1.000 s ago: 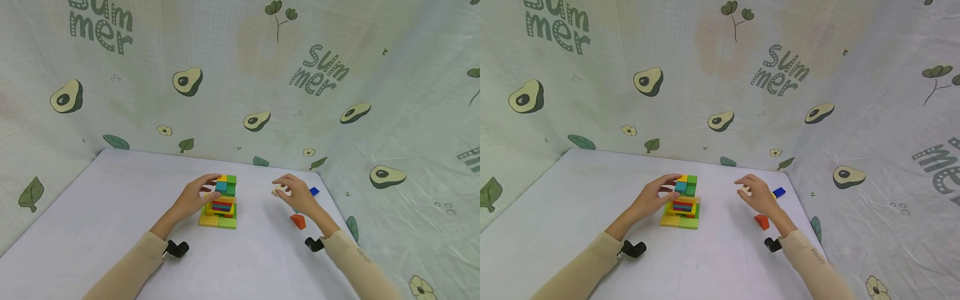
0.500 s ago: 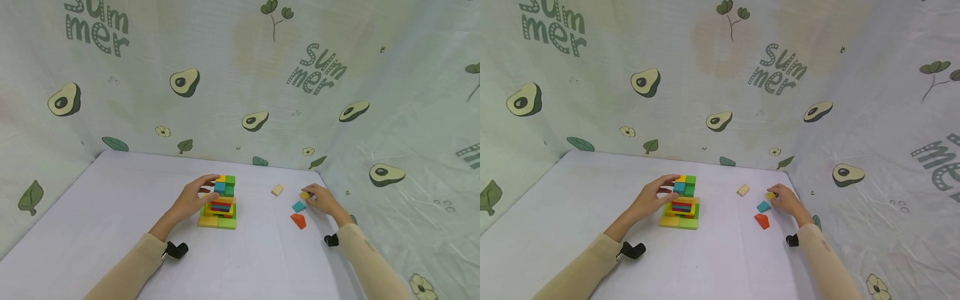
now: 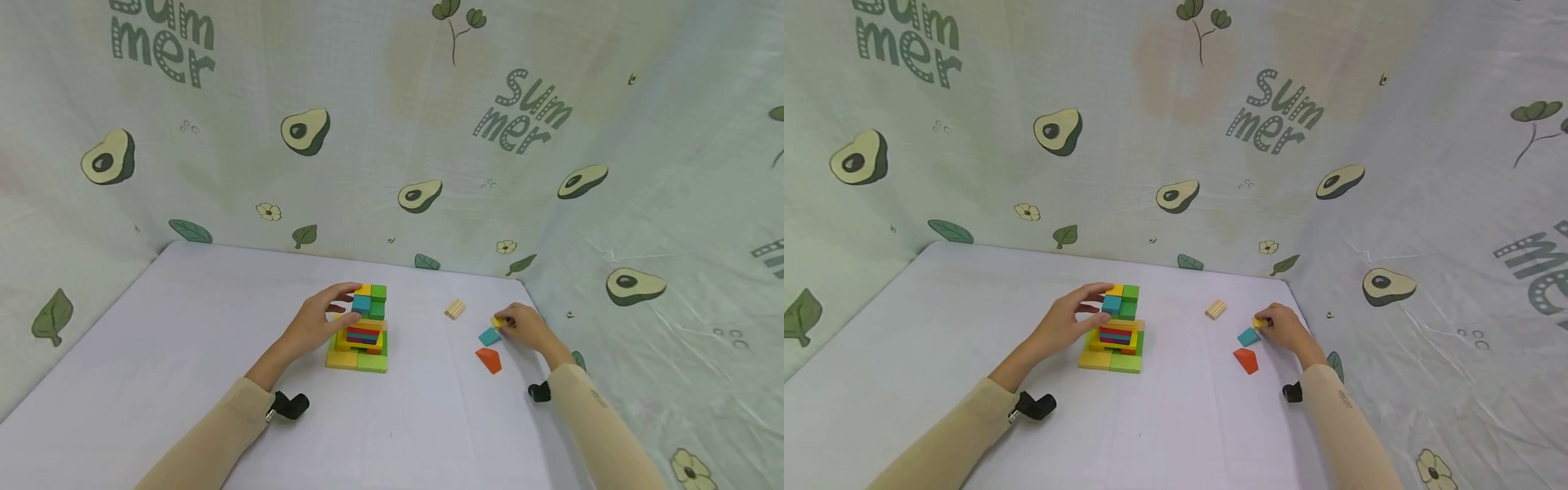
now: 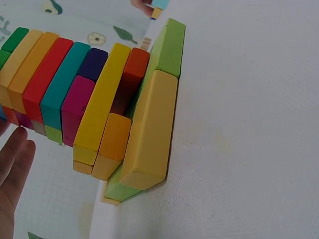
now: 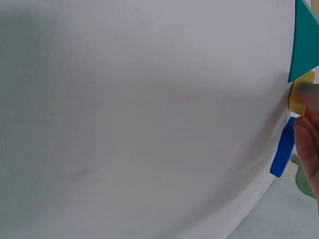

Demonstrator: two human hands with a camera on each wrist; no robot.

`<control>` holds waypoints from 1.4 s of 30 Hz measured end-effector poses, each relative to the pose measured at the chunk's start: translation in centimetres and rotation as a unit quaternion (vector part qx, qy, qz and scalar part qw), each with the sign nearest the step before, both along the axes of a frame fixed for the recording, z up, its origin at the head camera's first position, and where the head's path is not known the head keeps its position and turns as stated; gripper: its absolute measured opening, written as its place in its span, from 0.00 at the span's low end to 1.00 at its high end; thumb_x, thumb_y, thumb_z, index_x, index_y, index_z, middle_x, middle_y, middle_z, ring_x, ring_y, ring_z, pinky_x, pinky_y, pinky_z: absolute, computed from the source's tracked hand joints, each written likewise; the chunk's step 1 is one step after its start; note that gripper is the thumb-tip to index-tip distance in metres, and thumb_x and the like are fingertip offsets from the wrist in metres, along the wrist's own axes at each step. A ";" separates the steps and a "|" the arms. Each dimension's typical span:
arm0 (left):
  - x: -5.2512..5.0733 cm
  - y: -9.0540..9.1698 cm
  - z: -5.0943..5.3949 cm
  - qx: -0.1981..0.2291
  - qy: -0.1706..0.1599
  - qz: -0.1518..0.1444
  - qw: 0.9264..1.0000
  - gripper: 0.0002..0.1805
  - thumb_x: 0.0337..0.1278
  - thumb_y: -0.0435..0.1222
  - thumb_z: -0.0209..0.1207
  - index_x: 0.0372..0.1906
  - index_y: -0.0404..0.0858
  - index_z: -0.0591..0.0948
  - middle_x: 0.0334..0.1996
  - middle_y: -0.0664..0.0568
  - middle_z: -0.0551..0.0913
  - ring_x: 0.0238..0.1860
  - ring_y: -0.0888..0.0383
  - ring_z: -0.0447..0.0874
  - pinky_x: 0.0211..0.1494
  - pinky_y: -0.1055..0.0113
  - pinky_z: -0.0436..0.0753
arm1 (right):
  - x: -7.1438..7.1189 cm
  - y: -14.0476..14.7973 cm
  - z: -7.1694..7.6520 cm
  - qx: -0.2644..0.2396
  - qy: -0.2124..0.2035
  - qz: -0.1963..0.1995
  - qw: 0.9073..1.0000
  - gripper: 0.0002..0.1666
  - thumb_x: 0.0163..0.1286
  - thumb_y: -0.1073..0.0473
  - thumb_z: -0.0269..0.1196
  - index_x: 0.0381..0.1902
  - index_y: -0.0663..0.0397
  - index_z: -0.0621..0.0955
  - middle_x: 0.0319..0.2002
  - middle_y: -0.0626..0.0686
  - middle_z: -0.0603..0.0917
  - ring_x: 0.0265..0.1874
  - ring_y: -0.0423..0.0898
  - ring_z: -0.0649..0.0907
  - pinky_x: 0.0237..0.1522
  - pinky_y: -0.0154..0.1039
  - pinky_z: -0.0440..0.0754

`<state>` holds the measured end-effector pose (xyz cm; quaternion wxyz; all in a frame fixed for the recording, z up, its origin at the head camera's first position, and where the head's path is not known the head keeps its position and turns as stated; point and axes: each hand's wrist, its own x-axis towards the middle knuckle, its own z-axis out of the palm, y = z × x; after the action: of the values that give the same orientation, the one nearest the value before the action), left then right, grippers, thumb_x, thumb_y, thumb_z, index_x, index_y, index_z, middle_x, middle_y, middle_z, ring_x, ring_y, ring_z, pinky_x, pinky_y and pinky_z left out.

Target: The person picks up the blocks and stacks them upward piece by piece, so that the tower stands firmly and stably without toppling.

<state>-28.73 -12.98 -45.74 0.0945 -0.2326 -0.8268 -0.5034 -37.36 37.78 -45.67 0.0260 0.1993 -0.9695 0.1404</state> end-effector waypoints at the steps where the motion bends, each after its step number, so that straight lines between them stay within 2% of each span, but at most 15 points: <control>1: 0.0 0.0 0.0 0.001 0.000 -0.001 1.000 0.34 0.68 0.47 0.71 0.76 0.55 0.74 0.73 0.53 0.77 0.67 0.40 0.80 0.66 0.50 0.84 | 0.1 -0.1 0.1 -0.003 -0.002 -0.003 1.000 0.16 0.68 0.71 0.71 0.54 0.66 0.88 0.41 0.56 0.86 0.37 0.49 0.80 0.45 0.46 0.85; 5: 0.0 -0.1 -0.1 -0.002 0.003 0.000 1.000 0.34 0.68 0.48 0.70 0.76 0.54 0.73 0.73 0.54 0.76 0.67 0.43 0.80 0.66 0.50 0.84 | 0.2 -1.1 1.0 -0.011 0.016 -0.007 1.000 0.17 0.67 0.67 0.74 0.53 0.63 0.87 0.39 0.54 0.86 0.37 0.49 0.80 0.45 0.45 0.86; 9: 0.1 -0.2 0.0 -0.004 0.000 0.006 1.000 0.34 0.68 0.48 0.71 0.76 0.55 0.73 0.73 0.55 0.77 0.66 0.48 0.81 0.66 0.51 0.84 | 0.6 -3.4 3.0 -0.029 0.051 0.013 0.998 0.15 0.66 0.66 0.74 0.50 0.61 0.87 0.41 0.55 0.87 0.38 0.50 0.83 0.46 0.49 0.88; 12: 0.2 -0.3 0.1 -0.005 -0.002 0.009 1.000 0.34 0.68 0.48 0.71 0.76 0.55 0.73 0.73 0.54 0.77 0.66 0.49 0.81 0.66 0.49 0.84 | 1.3 -6.2 5.0 -0.048 0.072 0.052 0.995 0.14 0.66 0.66 0.75 0.49 0.60 0.87 0.43 0.55 0.87 0.40 0.50 0.85 0.48 0.50 0.90; 15: 0.3 -0.3 0.3 -0.002 -0.007 0.009 1.000 0.34 0.68 0.47 0.71 0.76 0.54 0.73 0.73 0.52 0.76 0.66 0.45 0.81 0.67 0.46 0.83 | 2.7 -9.7 6.8 -0.070 0.079 0.090 0.990 0.15 0.66 0.66 0.75 0.50 0.59 0.88 0.44 0.53 0.87 0.41 0.50 0.86 0.48 0.47 0.91; 20: 0.3 -0.4 0.3 0.002 -0.005 0.008 1.000 0.34 0.68 0.47 0.71 0.76 0.54 0.73 0.73 0.52 0.76 0.66 0.44 0.81 0.67 0.47 0.83 | 5.1 -15.1 8.5 -0.112 0.089 0.152 0.978 0.16 0.65 0.66 0.77 0.50 0.57 0.89 0.43 0.50 0.85 0.42 0.46 0.87 0.48 0.40 0.91; 24: 0.3 -0.3 0.1 0.000 -0.001 0.005 1.000 0.34 0.68 0.47 0.71 0.76 0.54 0.74 0.73 0.52 0.76 0.66 0.44 0.81 0.66 0.49 0.84 | 6.7 -18.4 8.9 -0.131 0.105 0.202 0.965 0.15 0.66 0.65 0.76 0.51 0.55 0.89 0.44 0.48 0.85 0.42 0.45 0.87 0.49 0.38 0.90; 29: 0.2 -0.2 0.0 0.003 -0.001 0.004 1.000 0.34 0.68 0.48 0.71 0.76 0.54 0.74 0.73 0.53 0.77 0.67 0.43 0.81 0.66 0.49 0.84 | 7.7 -21.4 9.1 -0.144 0.115 0.233 0.955 0.15 0.66 0.64 0.76 0.51 0.54 0.90 0.45 0.47 0.85 0.43 0.44 0.86 0.49 0.36 0.89; 36: 0.1 -0.1 0.0 0.004 0.004 -0.001 1.000 0.34 0.68 0.48 0.71 0.76 0.53 0.74 0.72 0.52 0.77 0.66 0.43 0.81 0.65 0.48 0.85 | 8.0 -23.8 8.9 -0.141 0.116 0.242 0.953 0.16 0.66 0.64 0.77 0.52 0.57 0.90 0.45 0.50 0.85 0.43 0.44 0.84 0.48 0.37 0.89; 42: 0.1 0.0 0.2 -0.002 0.008 0.001 1.000 0.34 0.68 0.49 0.71 0.76 0.53 0.74 0.72 0.53 0.78 0.66 0.48 0.82 0.65 0.49 0.85 | 8.1 -24.5 8.4 -0.131 0.128 0.246 0.952 0.15 0.66 0.63 0.77 0.50 0.58 0.90 0.44 0.51 0.84 0.41 0.45 0.83 0.46 0.35 0.88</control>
<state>-28.63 -12.98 -45.59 0.1010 -0.2358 -0.8273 -0.4998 -29.22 13.26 -37.28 0.1402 0.4428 -0.8521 0.2414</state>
